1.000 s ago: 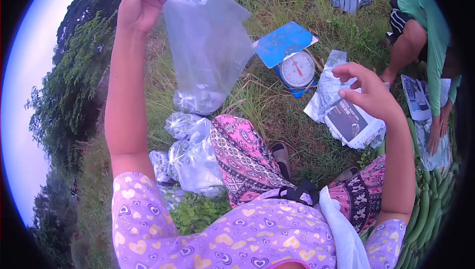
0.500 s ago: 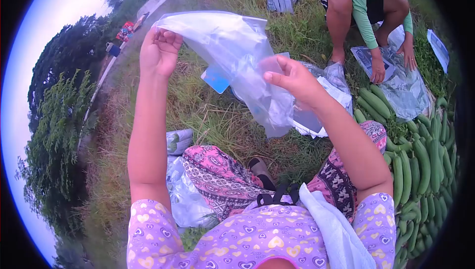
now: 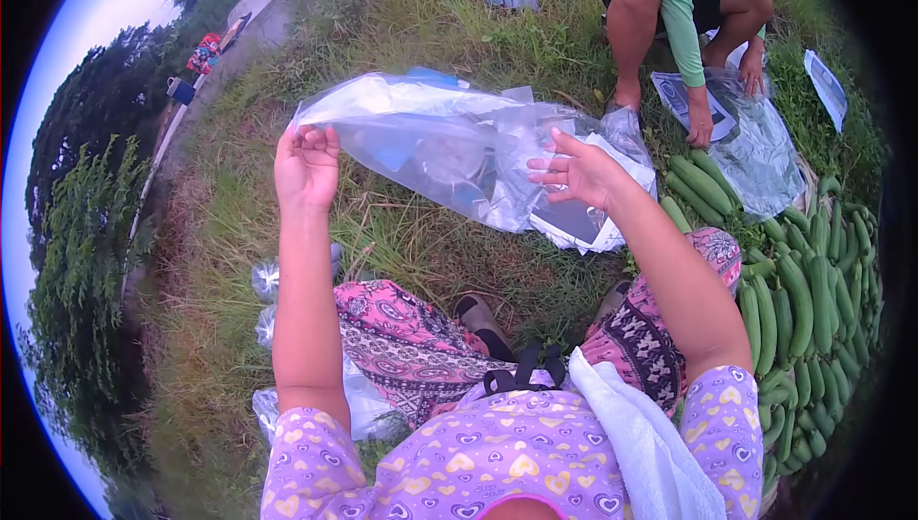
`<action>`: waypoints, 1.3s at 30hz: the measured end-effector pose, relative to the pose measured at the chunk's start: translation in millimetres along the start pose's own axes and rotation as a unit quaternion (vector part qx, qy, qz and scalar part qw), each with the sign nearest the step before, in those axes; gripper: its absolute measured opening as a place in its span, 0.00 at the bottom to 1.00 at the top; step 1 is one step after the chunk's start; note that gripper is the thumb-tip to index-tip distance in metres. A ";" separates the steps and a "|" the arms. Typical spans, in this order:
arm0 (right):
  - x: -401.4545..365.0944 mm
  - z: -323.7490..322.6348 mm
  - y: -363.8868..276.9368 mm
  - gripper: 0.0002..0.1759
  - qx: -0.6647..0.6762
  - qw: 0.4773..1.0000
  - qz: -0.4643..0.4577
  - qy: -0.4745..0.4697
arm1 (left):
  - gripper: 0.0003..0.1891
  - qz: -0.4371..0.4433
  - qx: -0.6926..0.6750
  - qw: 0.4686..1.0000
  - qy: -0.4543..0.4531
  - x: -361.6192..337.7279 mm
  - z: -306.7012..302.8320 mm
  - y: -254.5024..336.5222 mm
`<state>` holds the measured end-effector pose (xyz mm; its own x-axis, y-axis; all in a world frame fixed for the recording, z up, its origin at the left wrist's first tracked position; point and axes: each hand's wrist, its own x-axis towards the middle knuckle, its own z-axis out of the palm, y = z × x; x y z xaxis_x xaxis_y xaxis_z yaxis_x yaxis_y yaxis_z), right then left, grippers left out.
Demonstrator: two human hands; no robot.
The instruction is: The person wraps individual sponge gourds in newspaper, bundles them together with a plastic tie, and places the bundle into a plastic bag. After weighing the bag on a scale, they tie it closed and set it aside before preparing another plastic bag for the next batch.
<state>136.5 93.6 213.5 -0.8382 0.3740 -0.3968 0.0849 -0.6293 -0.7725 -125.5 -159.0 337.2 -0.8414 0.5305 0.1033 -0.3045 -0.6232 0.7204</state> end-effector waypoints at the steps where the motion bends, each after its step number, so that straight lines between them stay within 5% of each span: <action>1: 2.9 -1.3 6.9 0.23 0.009 0.997 0.055 -0.059 | 0.05 -0.002 -0.011 1.000 0.003 -0.4 -7.0 -2.7; 6: -0.6 8.9 1.3 0.10 -0.137 0.986 -0.085 -0.044 | 0.05 -0.011 -0.051 0.998 0.038 -8.7 -55.2 -6.3; 14: -8.7 14.8 -14.5 0.07 -0.117 0.970 -0.212 -0.026 | 0.06 -0.031 -0.053 0.994 0.092 -17.1 -110.8 -21.2; 17: -5.0 6.8 -18.6 0.10 -0.099 0.967 -0.223 -0.066 | 0.08 -0.027 0.043 0.984 0.171 -22.4 -109.6 -30.4; 18: -2.2 -10.0 -24.2 0.15 -0.193 0.947 -0.198 -0.165 | 0.09 -0.020 0.089 0.973 0.211 -24.3 -103.9 -34.1; 21: -8.5 -32.1 -32.5 0.17 -0.229 0.936 -0.022 -0.266 | 0.15 -0.027 0.069 0.996 0.052 -26.9 -83.5 -42.9; 25: 5.0 -17.0 -25.4 0.19 -0.351 0.925 -0.084 -0.115 | 0.21 -0.122 -0.009 0.991 -0.053 -28.3 -54.0 -50.2; 26: 7.6 -12.7 -17.0 0.25 -0.353 0.923 -0.134 -0.071 | 0.23 -0.128 0.007 0.991 -0.040 -34.1 -40.6 -53.7; 30: 17.3 4.4 12.2 0.44 -0.565 0.751 -0.342 -0.002 | 0.23 -0.184 -0.034 0.974 -0.128 -45.5 -7.8 -57.5; 34: 23.8 29.9 37.3 0.43 -0.513 0.734 -0.434 0.099 | 0.23 -0.225 -0.112 0.951 -0.182 -62.6 19.4 -53.6; 37: 19.3 39.0 22.0 0.31 -0.498 0.663 -0.551 0.096 | 0.23 -0.231 -0.115 0.950 -0.179 -67.1 26.8 -46.8; 39: 21.9 27.5 6.0 0.21 -0.461 0.677 -0.571 0.063 | 0.23 -0.237 -0.107 0.950 -0.171 -64.9 14.7 -41.4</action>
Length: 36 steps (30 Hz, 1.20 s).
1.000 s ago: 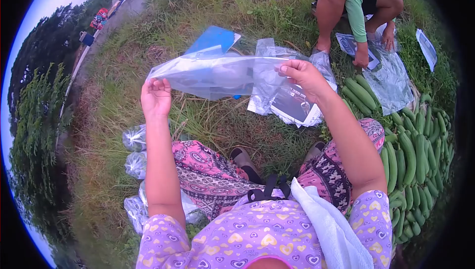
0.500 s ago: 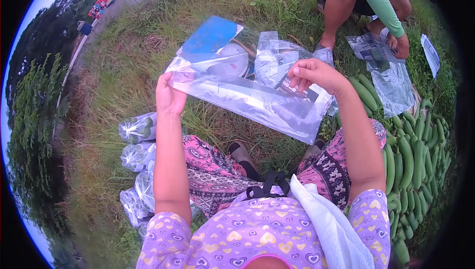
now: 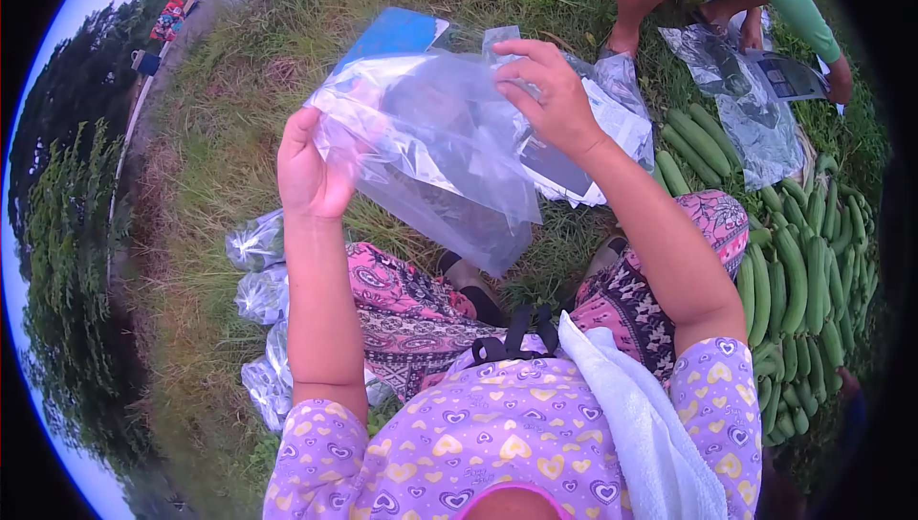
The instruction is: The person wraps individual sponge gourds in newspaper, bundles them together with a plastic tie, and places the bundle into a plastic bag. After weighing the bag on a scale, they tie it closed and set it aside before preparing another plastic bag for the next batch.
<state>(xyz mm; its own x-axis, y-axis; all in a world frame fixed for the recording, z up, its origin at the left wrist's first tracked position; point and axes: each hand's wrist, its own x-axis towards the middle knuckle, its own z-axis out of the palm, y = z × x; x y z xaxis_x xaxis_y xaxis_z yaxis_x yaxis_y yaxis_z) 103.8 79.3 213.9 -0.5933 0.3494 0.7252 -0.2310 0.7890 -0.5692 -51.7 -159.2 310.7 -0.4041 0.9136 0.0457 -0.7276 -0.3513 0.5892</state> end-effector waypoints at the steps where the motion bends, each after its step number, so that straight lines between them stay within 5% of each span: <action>1: 3.1 -4.5 2.7 0.17 0.028 1.000 -0.007 0.001 | 0.23 -0.004 0.001 1.000 0.002 -1.0 -12.3 8.6; 2: 9.9 -11.2 -2.3 0.07 0.059 0.996 -0.015 0.060 | 0.23 -0.008 0.002 1.000 0.004 0.2 -23.4 15.0; 4: 11.1 -22.6 -11.7 0.06 0.222 0.960 0.162 0.059 | 0.20 0.022 0.088 0.990 0.112 6.4 -43.8 16.9; 7: 13.3 -29.7 -7.6 0.11 0.153 0.962 0.220 -0.047 | 0.17 0.056 0.199 0.954 0.216 18.1 -81.8 -0.7; 8: 10.4 -26.4 -3.6 0.11 0.161 0.945 0.271 -0.086 | 0.19 0.093 0.378 0.879 0.275 14.1 -89.0 -9.7; 10: 2.9 -18.6 11.8 0.13 0.172 0.901 0.367 -0.157 | 0.22 0.152 0.686 0.623 0.344 13.7 -76.9 -31.9; 11: -5.9 -8.2 28.5 0.16 0.174 0.895 0.382 -0.154 | 0.29 0.228 0.758 0.549 0.267 14.1 -96.0 -35.3; 13: -11.8 -2.6 25.0 0.17 0.201 0.849 0.452 -0.184 | 0.32 0.273 0.816 0.499 0.101 9.0 -61.5 -58.4; 15: -11.5 5.5 8.6 0.18 0.226 0.810 0.499 -0.210 | 0.35 0.225 0.861 0.455 -0.013 6.3 -30.3 -87.0; 18: -13.4 11.4 -18.9 0.17 0.252 0.785 0.514 -0.236 | 0.33 0.218 0.829 0.514 -0.040 12.9 -36.3 -129.2; 21: -17.0 13.1 2.1 0.18 0.238 0.783 0.497 -0.287 | 0.25 0.029 0.712 0.700 0.043 20.4 -57.0 -128.9; 24: -17.3 -6.6 24.8 0.19 0.162 0.820 0.446 -0.321 | 0.13 -0.019 0.584 0.810 0.042 25.3 -82.3 -124.3; 27: -16.7 -20.4 29.5 0.21 -0.008 0.885 0.379 -0.271 | 0.08 -0.090 0.613 0.782 0.073 23.3 -82.5 -119.7; 30: -13.0 -28.8 7.9 0.24 0.070 0.939 0.258 -0.215 | 0.15 -0.093 0.615 0.780 0.065 23.8 -94.2 -127.9; 34: -14.0 -29.3 -19.7 0.31 -0.007 0.955 0.036 -0.293 | 0.25 -0.149 0.614 0.773 0.054 29.5 -103.6 -129.8; 36: -21.6 -21.5 -15.7 0.27 -0.061 0.950 0.050 -0.302 | 0.26 -0.192 0.605 0.772 0.031 30.3 -104.7 -124.9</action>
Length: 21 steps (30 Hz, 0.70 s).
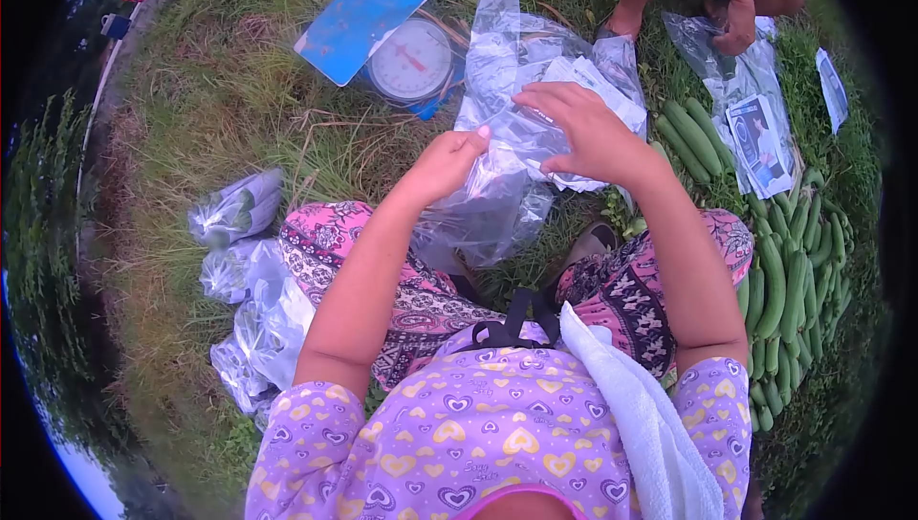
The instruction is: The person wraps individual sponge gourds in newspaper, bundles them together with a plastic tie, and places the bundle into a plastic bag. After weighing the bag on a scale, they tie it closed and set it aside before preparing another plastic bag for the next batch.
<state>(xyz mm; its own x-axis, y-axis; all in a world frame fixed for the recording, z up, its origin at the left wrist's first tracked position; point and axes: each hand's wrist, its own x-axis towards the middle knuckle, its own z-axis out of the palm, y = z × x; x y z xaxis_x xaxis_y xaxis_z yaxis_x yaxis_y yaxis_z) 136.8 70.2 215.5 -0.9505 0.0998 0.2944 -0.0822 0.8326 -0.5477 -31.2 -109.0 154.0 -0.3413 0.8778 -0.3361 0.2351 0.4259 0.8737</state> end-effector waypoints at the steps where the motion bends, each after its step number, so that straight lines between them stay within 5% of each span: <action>1: 2.5 6.6 10.0 0.24 -0.012 1.000 -0.006 0.000 | 0.27 0.001 -0.002 1.000 -0.017 -2.1 -1.4 3.6; 5: 14.0 5.9 17.9 0.12 0.141 0.985 0.093 -0.043 | 0.28 -0.006 -0.006 0.999 -0.045 -7.6 -1.1 3.7; 8: 14.3 12.1 16.3 0.06 0.214 0.969 0.120 0.008 | 0.28 -0.046 -0.029 0.997 -0.050 -8.9 -3.7 2.0; 12: 17.1 6.9 20.5 0.09 0.114 0.967 0.219 -0.060 | 0.27 -0.049 0.018 0.997 0.065 -9.4 -9.8 14.8; 17: 4.1 29.9 69.9 0.18 -0.059 0.959 0.275 -0.033 | 0.13 0.172 0.040 0.939 0.296 -8.0 -19.6 15.1; 21: 4.4 33.8 67.6 0.17 0.078 0.947 0.311 -0.026 | 0.08 0.189 0.048 0.952 0.236 -27.6 -3.1 31.9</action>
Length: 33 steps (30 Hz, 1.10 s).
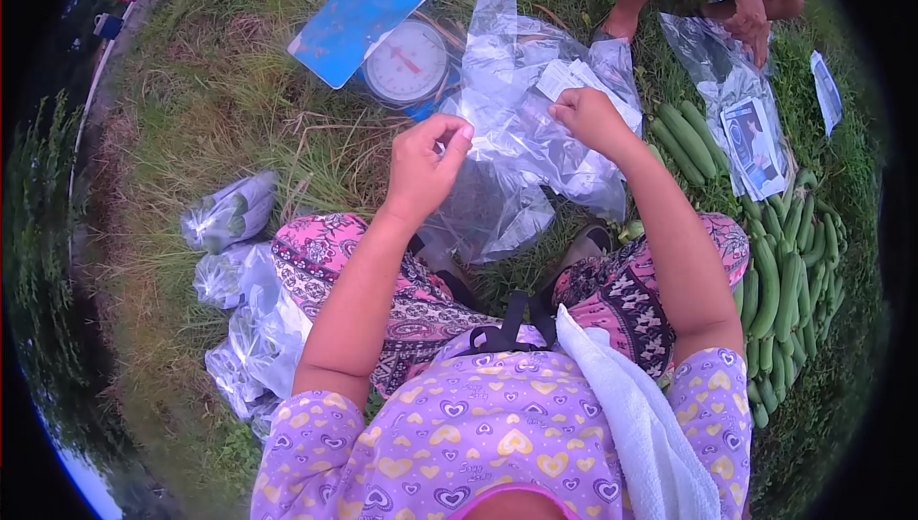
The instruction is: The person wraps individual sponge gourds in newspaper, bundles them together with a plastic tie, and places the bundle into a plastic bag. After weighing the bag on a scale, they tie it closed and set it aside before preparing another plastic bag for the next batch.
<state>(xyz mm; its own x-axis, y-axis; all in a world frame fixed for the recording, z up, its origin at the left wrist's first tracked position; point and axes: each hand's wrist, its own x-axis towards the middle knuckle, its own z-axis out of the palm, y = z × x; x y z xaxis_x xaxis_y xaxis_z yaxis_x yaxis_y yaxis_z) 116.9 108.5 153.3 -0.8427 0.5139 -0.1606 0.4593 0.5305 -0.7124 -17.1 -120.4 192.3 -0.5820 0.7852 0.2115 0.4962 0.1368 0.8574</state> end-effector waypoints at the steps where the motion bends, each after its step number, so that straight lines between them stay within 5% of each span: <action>1: 0.5 -1.2 -7.7 0.16 0.036 0.999 0.032 -0.009 | 0.09 -0.032 -0.027 0.999 -0.017 -4.5 6.7 2.6; 5: -17.0 -5.0 -49.9 0.13 0.351 0.928 0.070 -0.102 | 0.13 -0.149 -0.166 0.973 -0.061 -8.8 29.4 -3.2; 11: -26.3 34.0 -63.9 0.08 0.286 0.950 -0.034 -0.122 | 0.17 -0.229 -0.257 0.932 -0.112 -1.3 24.0 -1.5; 15: -26.9 46.8 -63.5 0.13 0.106 0.991 -0.071 -0.038 | 0.14 -0.221 -0.254 0.933 -0.126 -5.6 30.6 -19.8; 18: -24.2 43.4 -61.2 0.15 0.135 0.983 -0.073 -0.099 | 0.13 -0.256 -0.304 0.912 -0.103 -6.8 28.9 -22.8; 21: -20.0 33.6 -59.9 0.19 0.367 0.913 0.011 -0.179 | 0.12 -0.279 -0.365 0.887 -0.048 -5.1 27.0 -18.9; 24: -9.4 16.7 -40.5 0.19 0.359 0.926 0.064 -0.102 | 0.11 -0.244 -0.525 0.815 0.021 0.7 16.1 -8.1; 26: 18.6 12.8 24.8 0.17 0.173 0.984 0.033 -0.022 | 0.11 -0.238 -0.628 0.736 0.084 6.3 0.4 -0.1; 28: 24.9 -2.3 53.2 0.14 -0.129 0.989 0.068 0.034 | 0.10 -0.199 -0.693 0.689 0.078 9.2 -18.9 -11.4; 30: 19.2 -3.0 55.1 0.14 -0.170 0.979 0.082 0.072 | 0.10 -0.147 -0.759 0.635 0.006 9.6 -32.2 -20.4; 32: 11.3 1.0 47.4 0.19 -0.153 0.978 0.072 0.121 | 0.11 -0.217 -0.640 0.732 0.084 8.1 -29.3 -19.2; 33: 5.4 3.8 22.7 0.23 -0.105 0.977 -0.046 0.179 | 0.12 -0.251 -0.572 0.771 0.122 6.3 -25.9 -13.7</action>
<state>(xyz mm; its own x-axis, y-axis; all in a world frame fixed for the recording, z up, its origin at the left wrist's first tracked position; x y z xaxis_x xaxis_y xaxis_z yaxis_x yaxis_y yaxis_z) 121.8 120.8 133.7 -0.7479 0.6408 0.1731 0.4655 0.6922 -0.5515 -44.2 -132.9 194.0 -0.6884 0.6508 -0.3203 -0.6441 -0.3454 0.6825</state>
